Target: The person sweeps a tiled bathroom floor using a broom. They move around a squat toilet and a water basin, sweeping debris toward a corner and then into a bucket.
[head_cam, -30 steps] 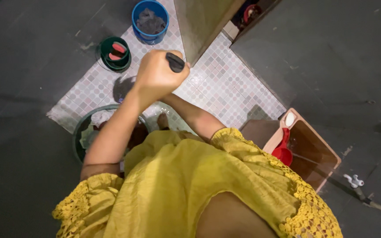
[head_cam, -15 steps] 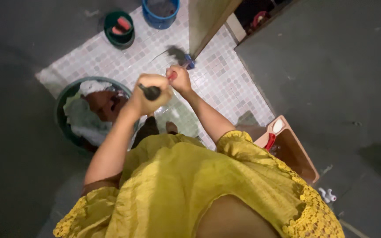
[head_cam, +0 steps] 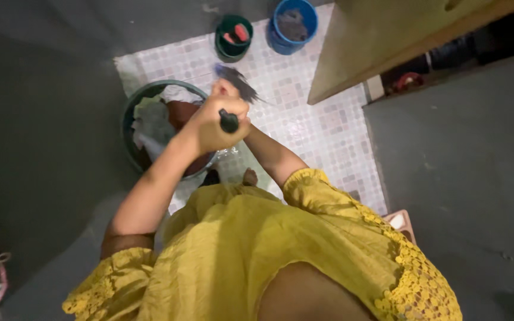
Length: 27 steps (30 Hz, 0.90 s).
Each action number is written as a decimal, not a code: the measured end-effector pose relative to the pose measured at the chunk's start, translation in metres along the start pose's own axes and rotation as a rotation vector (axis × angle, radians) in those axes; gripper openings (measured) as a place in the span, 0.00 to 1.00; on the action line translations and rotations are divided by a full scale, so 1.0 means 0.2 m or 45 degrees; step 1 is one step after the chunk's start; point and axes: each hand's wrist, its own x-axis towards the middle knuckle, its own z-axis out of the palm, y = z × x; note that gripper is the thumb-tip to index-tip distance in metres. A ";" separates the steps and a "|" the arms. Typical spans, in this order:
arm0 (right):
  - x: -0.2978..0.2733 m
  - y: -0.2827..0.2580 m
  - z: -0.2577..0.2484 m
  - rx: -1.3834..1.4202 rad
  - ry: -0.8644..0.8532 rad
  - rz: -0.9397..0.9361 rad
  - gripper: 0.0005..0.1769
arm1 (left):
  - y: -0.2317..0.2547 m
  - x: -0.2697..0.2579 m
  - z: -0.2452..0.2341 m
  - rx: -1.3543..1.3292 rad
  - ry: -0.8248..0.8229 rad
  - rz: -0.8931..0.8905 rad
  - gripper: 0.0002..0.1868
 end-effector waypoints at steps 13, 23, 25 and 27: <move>0.12 -0.47 0.07 -0.176 -0.553 -0.125 0.12 | -0.06 -0.01 0.12 0.373 0.038 -0.289 0.08; 0.00 -0.38 -0.50 -0.328 0.015 -0.036 0.17 | 0.14 0.29 0.31 -0.016 -0.148 -0.247 0.13; -0.09 -0.34 -0.70 -0.340 0.165 0.065 0.19 | 0.16 0.35 0.42 -0.092 -0.184 -0.213 0.13; -0.22 -0.28 -0.93 -0.413 0.323 0.171 0.21 | 0.13 0.40 0.55 -0.263 -0.279 -0.199 0.13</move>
